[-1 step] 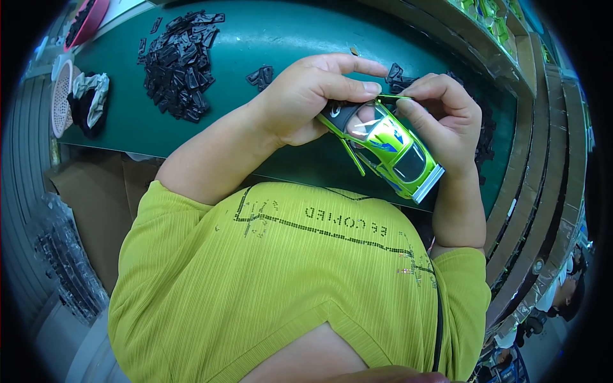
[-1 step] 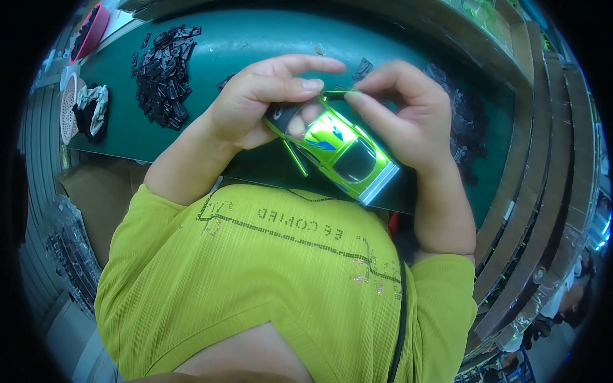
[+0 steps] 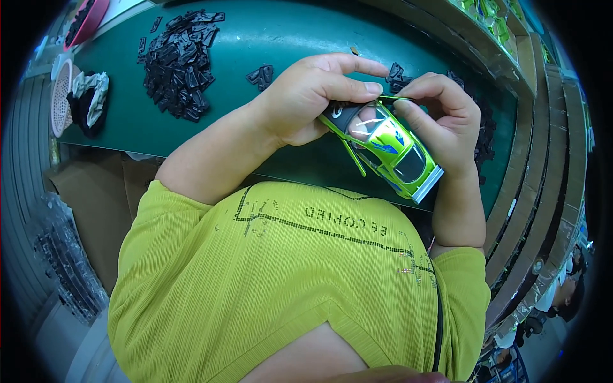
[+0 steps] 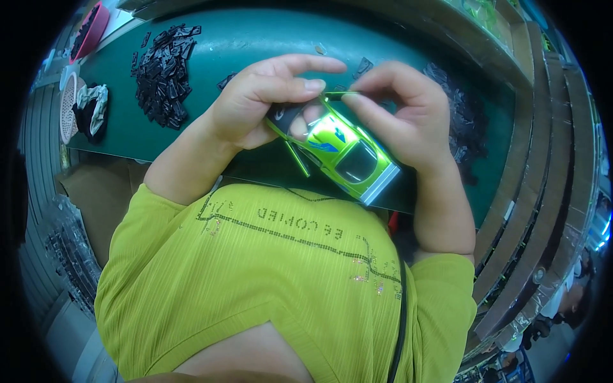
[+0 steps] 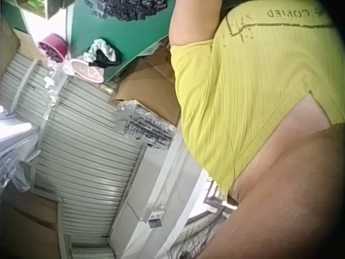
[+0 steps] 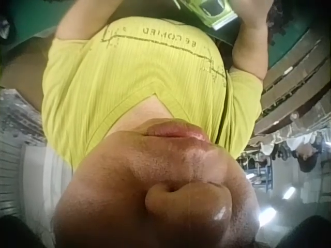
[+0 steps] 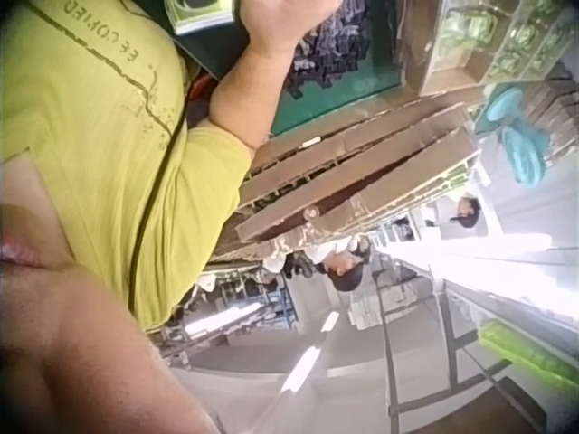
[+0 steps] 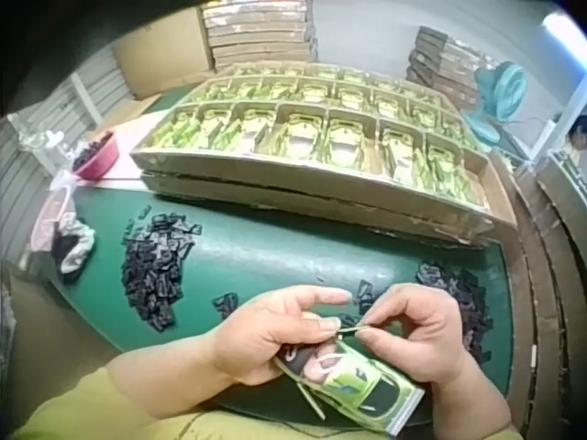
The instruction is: The person assembles toy car bodies by attaching black plastic parts onto them by hand, places the assembled bodies into a tray, and moves the trays on the workbench.
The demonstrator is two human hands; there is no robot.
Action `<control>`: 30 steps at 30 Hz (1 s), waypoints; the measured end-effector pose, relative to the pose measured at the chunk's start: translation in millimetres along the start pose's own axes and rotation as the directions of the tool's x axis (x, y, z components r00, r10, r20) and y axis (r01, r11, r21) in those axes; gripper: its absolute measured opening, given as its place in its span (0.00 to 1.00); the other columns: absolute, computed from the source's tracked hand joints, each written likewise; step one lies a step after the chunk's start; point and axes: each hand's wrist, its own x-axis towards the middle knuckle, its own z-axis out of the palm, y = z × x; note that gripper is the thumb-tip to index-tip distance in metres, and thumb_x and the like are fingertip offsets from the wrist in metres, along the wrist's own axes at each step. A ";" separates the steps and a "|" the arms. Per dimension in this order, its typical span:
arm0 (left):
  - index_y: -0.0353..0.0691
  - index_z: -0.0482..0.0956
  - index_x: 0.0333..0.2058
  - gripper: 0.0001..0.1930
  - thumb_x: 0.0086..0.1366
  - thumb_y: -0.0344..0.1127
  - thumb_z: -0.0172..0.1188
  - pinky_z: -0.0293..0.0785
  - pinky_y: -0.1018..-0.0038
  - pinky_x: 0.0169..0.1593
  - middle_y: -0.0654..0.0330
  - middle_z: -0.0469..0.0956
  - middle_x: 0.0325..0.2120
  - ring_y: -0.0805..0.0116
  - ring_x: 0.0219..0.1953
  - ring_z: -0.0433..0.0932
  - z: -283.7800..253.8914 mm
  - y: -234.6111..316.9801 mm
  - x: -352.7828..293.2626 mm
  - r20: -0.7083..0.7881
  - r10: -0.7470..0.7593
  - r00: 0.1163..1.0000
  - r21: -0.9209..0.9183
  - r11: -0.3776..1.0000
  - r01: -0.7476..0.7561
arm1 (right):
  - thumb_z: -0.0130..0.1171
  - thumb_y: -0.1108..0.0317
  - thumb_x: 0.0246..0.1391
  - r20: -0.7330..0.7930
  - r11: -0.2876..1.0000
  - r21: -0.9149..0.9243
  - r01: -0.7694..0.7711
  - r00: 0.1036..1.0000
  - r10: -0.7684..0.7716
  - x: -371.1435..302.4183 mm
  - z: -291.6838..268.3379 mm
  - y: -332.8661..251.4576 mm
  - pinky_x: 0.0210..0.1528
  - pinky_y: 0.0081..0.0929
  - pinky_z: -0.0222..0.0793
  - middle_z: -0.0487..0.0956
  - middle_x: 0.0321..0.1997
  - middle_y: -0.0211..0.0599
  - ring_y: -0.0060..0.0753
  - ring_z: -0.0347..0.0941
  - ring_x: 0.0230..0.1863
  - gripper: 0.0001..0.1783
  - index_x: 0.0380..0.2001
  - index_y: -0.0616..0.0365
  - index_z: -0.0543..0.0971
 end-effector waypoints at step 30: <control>0.35 0.77 0.50 0.13 0.71 0.35 0.58 0.79 0.78 0.36 0.59 0.80 0.29 0.72 0.28 0.80 -10.7 -7.2 13.2 -0.188 0.596 0.781 0.006 0.796 -0.606 | 0.67 0.70 0.54 0.079 0.832 -0.472 0.293 0.953 -0.291 -6.7 48.7 -25.8 0.31 0.24 0.74 0.85 0.34 0.45 0.32 0.81 0.29 0.12 0.41 0.63 0.83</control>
